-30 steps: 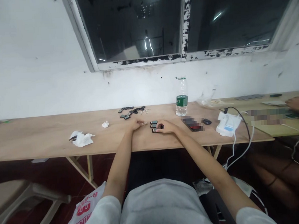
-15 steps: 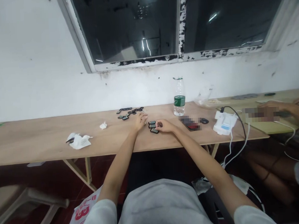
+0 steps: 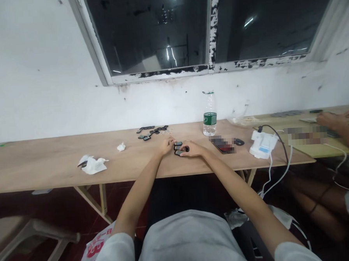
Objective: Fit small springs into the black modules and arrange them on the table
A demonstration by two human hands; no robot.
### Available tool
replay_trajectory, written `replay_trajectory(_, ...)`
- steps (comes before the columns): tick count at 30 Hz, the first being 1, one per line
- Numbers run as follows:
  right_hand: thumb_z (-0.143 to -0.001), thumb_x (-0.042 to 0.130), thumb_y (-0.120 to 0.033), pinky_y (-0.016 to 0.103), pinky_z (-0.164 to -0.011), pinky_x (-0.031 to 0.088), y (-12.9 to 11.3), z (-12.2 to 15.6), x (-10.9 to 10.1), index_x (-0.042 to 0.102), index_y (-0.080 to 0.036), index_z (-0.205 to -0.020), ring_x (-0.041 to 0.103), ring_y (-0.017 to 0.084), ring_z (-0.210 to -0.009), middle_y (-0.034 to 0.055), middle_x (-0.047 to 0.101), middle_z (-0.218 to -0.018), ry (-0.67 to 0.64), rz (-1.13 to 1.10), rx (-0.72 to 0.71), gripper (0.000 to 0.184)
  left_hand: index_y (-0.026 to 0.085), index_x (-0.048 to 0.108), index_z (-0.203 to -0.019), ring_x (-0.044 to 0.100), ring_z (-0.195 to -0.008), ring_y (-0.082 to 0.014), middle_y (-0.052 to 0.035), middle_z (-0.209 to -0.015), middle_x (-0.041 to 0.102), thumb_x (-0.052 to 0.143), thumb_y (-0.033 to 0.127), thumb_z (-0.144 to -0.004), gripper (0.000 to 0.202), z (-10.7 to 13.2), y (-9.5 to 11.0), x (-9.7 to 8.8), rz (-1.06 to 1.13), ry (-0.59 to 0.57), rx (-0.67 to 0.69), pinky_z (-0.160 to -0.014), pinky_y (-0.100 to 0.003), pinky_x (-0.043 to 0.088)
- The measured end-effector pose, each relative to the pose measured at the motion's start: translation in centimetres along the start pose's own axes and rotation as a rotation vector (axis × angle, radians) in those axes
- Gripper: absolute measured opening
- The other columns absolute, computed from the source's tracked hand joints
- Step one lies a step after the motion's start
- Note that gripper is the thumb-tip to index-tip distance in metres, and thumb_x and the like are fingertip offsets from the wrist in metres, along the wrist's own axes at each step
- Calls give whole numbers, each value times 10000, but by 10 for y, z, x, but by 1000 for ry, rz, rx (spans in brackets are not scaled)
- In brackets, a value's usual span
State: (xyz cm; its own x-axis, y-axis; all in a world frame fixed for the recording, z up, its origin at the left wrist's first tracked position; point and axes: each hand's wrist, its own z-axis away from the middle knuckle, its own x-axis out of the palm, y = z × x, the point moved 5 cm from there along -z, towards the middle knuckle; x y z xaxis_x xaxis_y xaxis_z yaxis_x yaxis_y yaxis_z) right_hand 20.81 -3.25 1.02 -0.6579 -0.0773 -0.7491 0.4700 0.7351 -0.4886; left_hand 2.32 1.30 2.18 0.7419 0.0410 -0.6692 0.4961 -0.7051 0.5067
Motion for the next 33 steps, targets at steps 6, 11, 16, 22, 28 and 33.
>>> replay_trajectory(6, -775, 850, -363, 369, -928, 534, -5, 1, -1, 792, -208, -973, 659, 262, -1013, 81, 753, -1005, -1, -15, -11, 258, 170, 730, -849, 630, -811, -211, -83, -897, 722, 546, 473, -1010, 389, 1, 4, 0, 16, 3, -38, -769, -338, 516)
replay_trajectory(11, -797, 778, -320, 306, -743, 528, -1, -2, 3, 752, -180, -960, 642, 186, -753, 38, 756, -883, 30, -177, 47, 216, 157, 732, -832, 613, -761, -197, -71, -840, 723, 567, 512, -1000, 426, 1, 7, 1, 31, -18, -61, -720, -316, 493)
replay_trajectory(16, -836, 741, -372, 288, -657, 522, 5, -5, -7, 753, -166, -1011, 652, 179, -678, 47, 766, -826, 241, -254, 148, 271, 153, 768, -915, 665, -804, -216, -89, -889, 768, 550, 579, -995, 485, 1, 10, 2, 59, -48, -73, -708, -306, 509)
replay_trajectory(22, -825, 809, -361, 329, -665, 605, 13, -6, -16, 721, -174, -931, 730, 212, -672, 77, 781, -830, 402, -410, 287, 232, 159, 783, -1170, 723, -889, -249, -128, -1097, 788, 660, 515, -951, 435, 0, 12, 5, 35, -45, 22, -735, -335, 577)
replay_trajectory(28, -764, 896, -331, 324, -651, 655, 18, -8, -14, 680, -182, -845, 746, 197, -673, 91, 791, -913, 450, -674, 362, 275, 171, 770, -1202, 721, -1097, -278, -145, -1256, 740, 586, 338, -1004, 318, -1, 20, 7, -71, 0, 196, -874, -405, 635)
replay_trajectory(33, -738, 921, -409, 326, -679, 661, 25, -10, -14, 699, -173, -846, 758, 207, -695, 80, 777, -890, 467, -751, 344, 341, 181, 766, -1219, 684, -1245, -281, -135, -1341, 720, 493, 201, -1019, 339, 2, 23, 12, -179, 5, 305, -1107, -487, 549)
